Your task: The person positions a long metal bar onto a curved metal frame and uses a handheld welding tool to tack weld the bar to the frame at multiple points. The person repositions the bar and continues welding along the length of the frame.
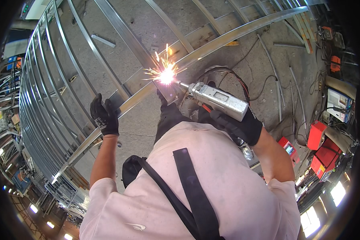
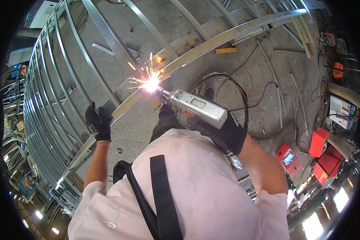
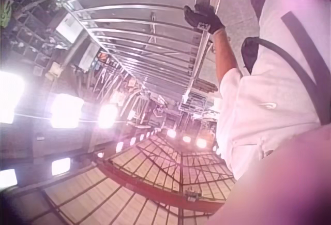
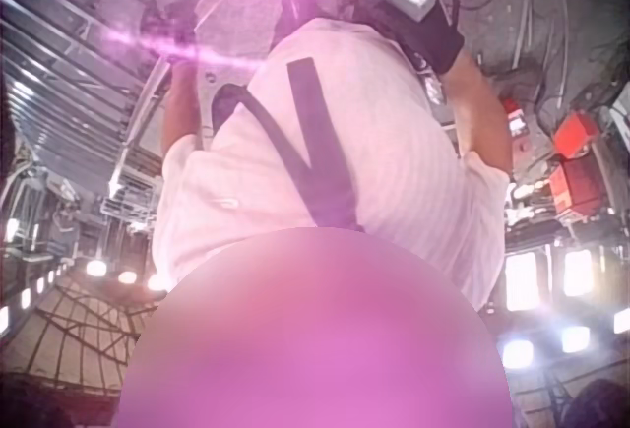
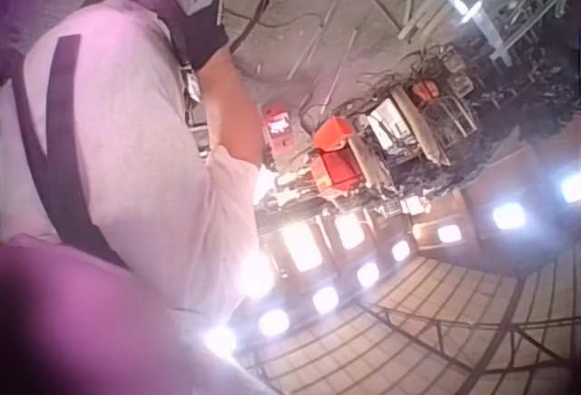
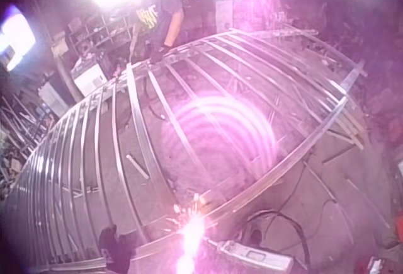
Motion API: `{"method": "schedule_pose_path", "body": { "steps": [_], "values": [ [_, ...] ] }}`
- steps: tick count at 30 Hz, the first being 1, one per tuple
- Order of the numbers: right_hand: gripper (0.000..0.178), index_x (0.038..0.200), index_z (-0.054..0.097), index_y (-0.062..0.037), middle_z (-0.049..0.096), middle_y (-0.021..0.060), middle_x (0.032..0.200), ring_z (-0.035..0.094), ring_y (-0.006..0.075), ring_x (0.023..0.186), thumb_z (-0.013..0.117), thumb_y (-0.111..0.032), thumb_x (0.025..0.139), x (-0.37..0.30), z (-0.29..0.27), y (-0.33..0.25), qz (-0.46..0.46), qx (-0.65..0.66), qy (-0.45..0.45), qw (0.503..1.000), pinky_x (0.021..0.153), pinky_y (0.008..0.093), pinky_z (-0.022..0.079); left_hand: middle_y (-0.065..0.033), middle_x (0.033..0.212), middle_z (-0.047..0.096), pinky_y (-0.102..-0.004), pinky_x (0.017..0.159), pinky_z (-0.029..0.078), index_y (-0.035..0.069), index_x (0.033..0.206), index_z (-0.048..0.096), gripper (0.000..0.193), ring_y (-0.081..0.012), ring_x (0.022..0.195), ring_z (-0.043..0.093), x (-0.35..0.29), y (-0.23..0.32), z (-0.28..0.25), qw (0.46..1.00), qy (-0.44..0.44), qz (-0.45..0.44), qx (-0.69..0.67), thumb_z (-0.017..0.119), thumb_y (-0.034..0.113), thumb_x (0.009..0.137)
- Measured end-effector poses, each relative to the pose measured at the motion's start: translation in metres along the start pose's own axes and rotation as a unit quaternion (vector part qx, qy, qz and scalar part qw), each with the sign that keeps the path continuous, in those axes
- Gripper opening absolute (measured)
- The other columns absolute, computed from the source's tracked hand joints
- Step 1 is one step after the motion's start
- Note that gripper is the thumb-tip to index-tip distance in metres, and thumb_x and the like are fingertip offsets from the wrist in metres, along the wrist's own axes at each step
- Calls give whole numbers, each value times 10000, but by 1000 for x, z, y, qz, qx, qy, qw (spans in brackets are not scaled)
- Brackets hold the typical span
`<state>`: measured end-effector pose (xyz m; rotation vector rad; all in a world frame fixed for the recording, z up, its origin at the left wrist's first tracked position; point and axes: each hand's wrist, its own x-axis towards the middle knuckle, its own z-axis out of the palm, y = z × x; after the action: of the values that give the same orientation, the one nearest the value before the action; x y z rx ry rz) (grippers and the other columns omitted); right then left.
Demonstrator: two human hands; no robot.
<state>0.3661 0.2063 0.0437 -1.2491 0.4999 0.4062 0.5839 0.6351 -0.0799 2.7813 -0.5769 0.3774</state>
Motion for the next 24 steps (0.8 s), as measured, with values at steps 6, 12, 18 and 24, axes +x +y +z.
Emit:
{"method": "schedule_pose_path", "body": {
  "steps": [6, 12, 18, 24],
  "values": [
    [568, 1547, 505, -64, 661, 54, 1274, 617, 86, 1017, 704, -101, 1016, -1, -2, -4, 13, -11, -1, 1000, 858, 259, 539, -222, 1244, 688, -507, 1067, 464, -1, 1304, 666, 400, -411, 1205, 619, 5, 9, -4, 1000, -7, -6, -11, 650, 271, 1012],
    [575, 1532, 517, -58, 667, 67, 1302, 630, 107, 1060, 733, -92, 1000, -3, -1, 8, 2, 35, 17, 999, 879, 278, 556, -219, 1226, 693, -505, 1054, 470, -5, 1294, 667, 392, -409, 1186, 628, 5, 6, -2, 1000, -4, -16, -22, 653, 263, 1008],
    [565, 1504, 551, -65, 685, 68, 1284, 653, 112, 1067, 756, -62, 977, -12, -16, 5, 66, 132, 40, 988, 905, 286, 562, -217, 1226, 692, -511, 1042, 475, -3, 1299, 669, 386, -414, 1171, 630, 4, -2, 2, 1000, 8, 17, 6, 657, 251, 1009],
    [523, 1439, 578, -28, 702, 75, 1234, 667, 151, 1081, 779, -62, 958, -9, -25, 31, -56, 24, 39, 997, 959, 300, 559, -218, 1252, 692, -508, 1053, 473, 0, 1306, 674, 394, -412, 1195, 627, 4, -3, 2, 1000, -2, 3, -9, 659, 254, 1005]
  ]
}}
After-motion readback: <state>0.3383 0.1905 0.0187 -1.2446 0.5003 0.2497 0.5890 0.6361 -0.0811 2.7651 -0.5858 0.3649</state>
